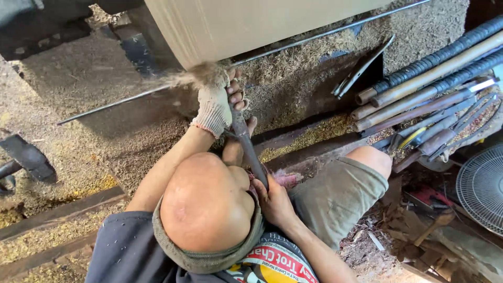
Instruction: The person shapes a large wooden bowl blank spinning on a lathe, holding a chisel with both hands and pressing it against the rotating wood to remove material, producing flying shavings. Near the end they stop the lathe and run a hand over the carved wooden surface.
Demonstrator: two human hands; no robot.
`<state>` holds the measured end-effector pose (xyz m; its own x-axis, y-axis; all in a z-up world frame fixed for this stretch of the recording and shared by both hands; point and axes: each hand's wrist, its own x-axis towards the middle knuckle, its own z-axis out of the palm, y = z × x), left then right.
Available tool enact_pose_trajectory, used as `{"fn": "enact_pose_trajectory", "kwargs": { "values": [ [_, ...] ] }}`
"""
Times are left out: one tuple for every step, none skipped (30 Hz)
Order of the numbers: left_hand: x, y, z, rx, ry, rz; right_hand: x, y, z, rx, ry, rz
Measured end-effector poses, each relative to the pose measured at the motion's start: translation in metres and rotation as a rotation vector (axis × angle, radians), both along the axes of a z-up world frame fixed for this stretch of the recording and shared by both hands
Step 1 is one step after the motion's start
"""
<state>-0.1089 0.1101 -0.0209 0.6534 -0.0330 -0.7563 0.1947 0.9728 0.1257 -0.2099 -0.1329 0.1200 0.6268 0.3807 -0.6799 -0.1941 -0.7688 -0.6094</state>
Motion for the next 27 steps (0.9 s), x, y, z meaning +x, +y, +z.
{"fn": "enact_pose_trajectory", "kwargs": {
  "values": [
    [0.000, 0.000, -0.001, -0.001, -0.002, -0.004, -0.001, -0.001, -0.003, -0.001, -0.002, -0.004],
    [0.001, 0.000, -0.003, -0.012, -0.020, 0.008, -0.002, -0.003, -0.007, -0.022, -0.004, 0.003],
    [-0.002, -0.001, -0.005, -0.026, -0.033, 0.020, -0.005, -0.005, -0.009, -0.046, 0.000, 0.011],
    [-0.003, -0.001, -0.003, -0.029, -0.029, 0.017, -0.005, -0.004, -0.007, -0.049, 0.004, 0.008],
    [-0.003, 0.000, 0.000, -0.024, -0.004, 0.036, -0.004, -0.002, -0.004, -0.070, 0.024, 0.002],
    [-0.003, 0.000, 0.003, -0.018, 0.022, 0.055, -0.003, -0.001, -0.002, -0.090, 0.045, -0.004],
    [-0.002, 0.001, 0.002, -0.017, 0.019, 0.057, -0.001, 0.001, -0.001, -0.089, 0.042, -0.002],
    [-0.002, 0.001, 0.002, -0.019, 0.015, 0.040, 0.000, 0.002, 0.000, -0.080, 0.052, -0.009],
    [-0.003, 0.002, 0.002, -0.022, 0.014, 0.025, 0.001, 0.003, 0.001, -0.072, 0.065, -0.014],
    [-0.002, 0.001, 0.003, -0.021, 0.013, 0.027, 0.000, 0.002, 0.001, -0.071, 0.065, -0.012],
    [-0.001, 0.001, 0.004, -0.014, 0.032, 0.019, 0.001, 0.001, -0.001, -0.067, 0.056, -0.009],
    [0.001, 0.001, 0.006, -0.008, 0.050, 0.012, 0.001, 0.001, -0.001, -0.064, 0.047, -0.007],
    [0.000, 0.000, 0.004, -0.008, 0.053, 0.016, -0.001, 0.000, -0.002, -0.064, 0.050, -0.003],
    [-0.002, 0.000, 0.002, 0.000, 0.049, 0.021, -0.003, 0.000, -0.002, -0.055, 0.031, 0.002],
    [0.000, 0.000, 0.001, 0.005, 0.040, 0.031, -0.002, -0.001, -0.002, -0.047, 0.008, 0.012],
    [0.004, -0.001, 0.005, 0.003, 0.040, 0.039, -0.003, -0.005, -0.003, -0.049, 0.007, 0.020],
    [0.005, 0.000, 0.008, -0.052, 0.055, 0.070, -0.006, -0.010, -0.005, -0.006, -0.028, 0.032],
    [0.005, 0.000, 0.011, -0.106, 0.070, 0.101, -0.010, -0.015, -0.007, 0.037, -0.062, 0.044],
    [0.010, 0.002, 0.008, -0.097, 0.041, 0.100, -0.002, -0.014, -0.015, 0.047, -0.091, 0.044],
    [0.015, 0.004, 0.005, -0.081, 0.011, 0.082, 0.006, -0.014, -0.023, 0.017, -0.110, 0.048],
    [0.002, -0.001, 0.000, -0.076, 0.020, 0.062, 0.000, -0.018, -0.025, -0.025, -0.091, 0.049],
    [0.002, -0.003, -0.001, -0.078, 0.029, 0.060, -0.002, -0.020, -0.021, -0.027, -0.082, 0.047],
    [0.003, -0.002, 0.000, -0.047, 0.005, 0.054, -0.007, -0.016, -0.018, -0.087, -0.054, 0.035],
    [0.004, 0.000, 0.003, -0.016, -0.020, 0.047, -0.013, -0.013, -0.013, -0.147, -0.025, 0.025],
    [0.009, 0.001, -0.002, -0.011, -0.044, 0.037, -0.009, -0.010, -0.014, -0.141, -0.049, 0.013],
    [0.014, 0.003, -0.007, 0.009, -0.083, 0.024, -0.006, -0.006, -0.015, -0.118, -0.086, 0.001],
    [0.008, -0.001, -0.014, 0.022, -0.105, 0.036, -0.004, -0.010, -0.014, -0.100, -0.108, 0.014]
  ]
}}
